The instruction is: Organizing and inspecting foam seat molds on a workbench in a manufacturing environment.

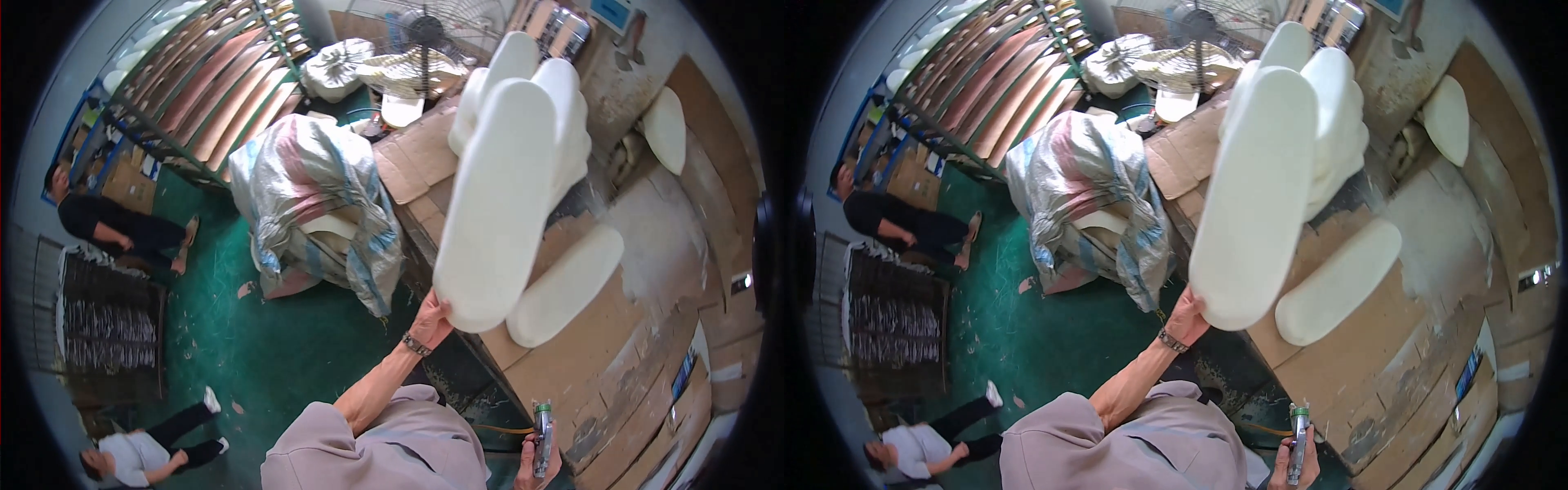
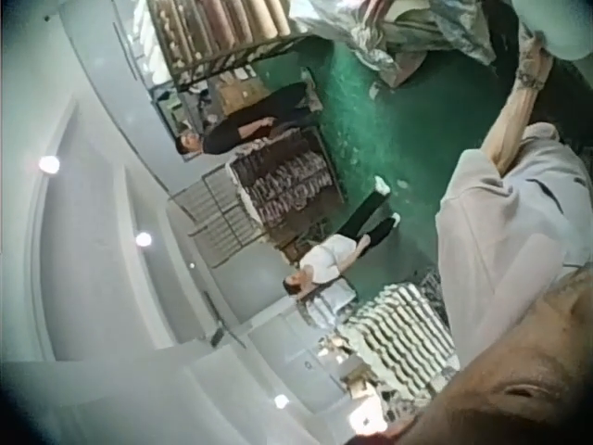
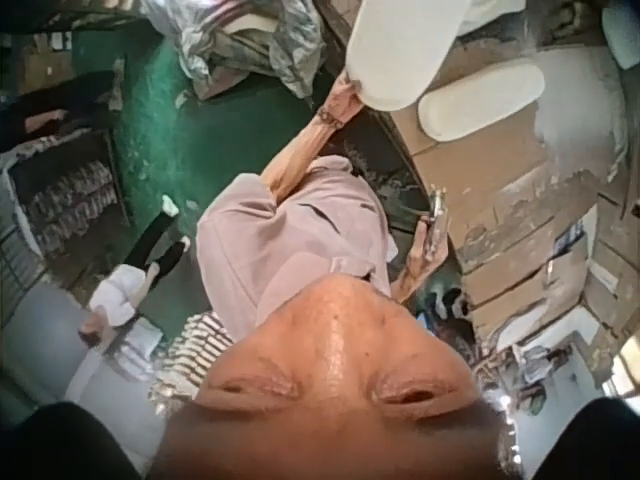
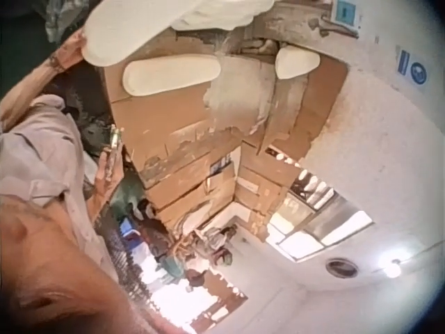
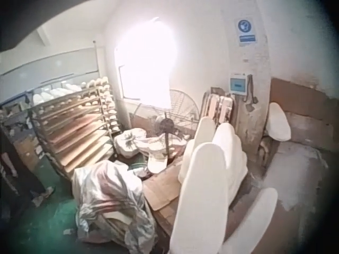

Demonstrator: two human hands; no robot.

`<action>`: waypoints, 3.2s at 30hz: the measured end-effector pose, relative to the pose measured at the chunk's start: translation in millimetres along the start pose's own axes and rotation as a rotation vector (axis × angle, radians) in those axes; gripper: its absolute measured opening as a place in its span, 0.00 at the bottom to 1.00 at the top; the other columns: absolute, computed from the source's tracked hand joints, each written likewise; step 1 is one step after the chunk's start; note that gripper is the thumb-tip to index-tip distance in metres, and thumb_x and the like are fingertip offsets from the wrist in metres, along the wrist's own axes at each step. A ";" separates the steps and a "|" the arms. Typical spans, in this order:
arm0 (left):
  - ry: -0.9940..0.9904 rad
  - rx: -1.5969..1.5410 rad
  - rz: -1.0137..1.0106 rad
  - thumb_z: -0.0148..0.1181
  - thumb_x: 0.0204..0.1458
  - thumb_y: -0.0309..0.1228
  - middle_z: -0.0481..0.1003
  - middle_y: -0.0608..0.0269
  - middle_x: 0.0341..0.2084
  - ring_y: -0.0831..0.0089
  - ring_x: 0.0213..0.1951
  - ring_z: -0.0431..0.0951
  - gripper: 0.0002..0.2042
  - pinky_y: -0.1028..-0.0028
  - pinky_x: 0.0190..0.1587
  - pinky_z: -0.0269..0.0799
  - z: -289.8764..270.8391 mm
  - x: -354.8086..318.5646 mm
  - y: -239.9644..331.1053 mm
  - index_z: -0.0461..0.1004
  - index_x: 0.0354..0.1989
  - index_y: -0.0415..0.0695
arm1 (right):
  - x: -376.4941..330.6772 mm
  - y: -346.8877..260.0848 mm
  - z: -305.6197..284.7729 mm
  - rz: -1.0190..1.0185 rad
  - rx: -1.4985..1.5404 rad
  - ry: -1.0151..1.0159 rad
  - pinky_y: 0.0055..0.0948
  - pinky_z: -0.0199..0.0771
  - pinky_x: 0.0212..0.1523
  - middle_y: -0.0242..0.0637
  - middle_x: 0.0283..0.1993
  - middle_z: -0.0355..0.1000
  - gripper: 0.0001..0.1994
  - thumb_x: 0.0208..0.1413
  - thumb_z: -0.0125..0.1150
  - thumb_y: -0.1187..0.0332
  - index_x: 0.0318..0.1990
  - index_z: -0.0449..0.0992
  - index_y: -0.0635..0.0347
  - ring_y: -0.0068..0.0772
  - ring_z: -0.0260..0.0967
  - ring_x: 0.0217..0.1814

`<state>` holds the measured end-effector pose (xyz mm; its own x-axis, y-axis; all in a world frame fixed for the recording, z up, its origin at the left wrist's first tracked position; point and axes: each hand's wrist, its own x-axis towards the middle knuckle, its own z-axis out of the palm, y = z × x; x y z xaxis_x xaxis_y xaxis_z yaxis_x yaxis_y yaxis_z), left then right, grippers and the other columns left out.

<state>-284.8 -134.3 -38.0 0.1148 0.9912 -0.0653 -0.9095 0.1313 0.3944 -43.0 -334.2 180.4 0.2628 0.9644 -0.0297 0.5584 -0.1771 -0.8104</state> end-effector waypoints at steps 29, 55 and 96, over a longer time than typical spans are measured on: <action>0.290 0.012 0.270 0.67 0.54 0.46 0.75 0.65 0.53 0.69 0.55 0.75 0.30 0.67 0.57 0.72 -176.7 246.1 113.0 0.67 0.61 0.42 | 98.8 -55.1 95.4 -0.149 -0.022 -0.206 0.39 0.74 0.41 0.53 0.44 0.77 0.21 0.58 0.61 0.76 0.60 0.73 0.67 0.46 0.76 0.41; 0.924 0.447 0.612 0.56 0.63 0.30 0.79 0.55 0.47 0.72 0.37 0.81 0.29 0.68 0.38 0.81 -169.3 -118.5 317.1 0.52 0.70 0.41 | 51.7 -16.5 76.0 -0.364 0.142 -0.446 0.41 0.75 0.46 0.54 0.49 0.77 0.21 0.61 0.58 0.69 0.60 0.73 0.67 0.51 0.76 0.48; 1.051 0.779 -0.895 0.55 0.57 0.19 0.75 0.58 0.22 0.77 0.13 0.65 0.19 0.74 0.13 0.56 -287.4 -221.3 31.8 0.68 0.59 0.37 | 65.4 11.9 66.8 -0.301 -0.004 -0.239 0.35 0.75 0.46 0.51 0.47 0.77 0.27 0.51 0.67 0.77 0.61 0.70 0.66 0.49 0.77 0.44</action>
<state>-454.0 -353.6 -274.4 -0.1378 0.1845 -0.9731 -0.2448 0.9457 0.2140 -71.8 -260.2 129.7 -0.1043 0.9918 0.0736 0.5861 0.1211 -0.8012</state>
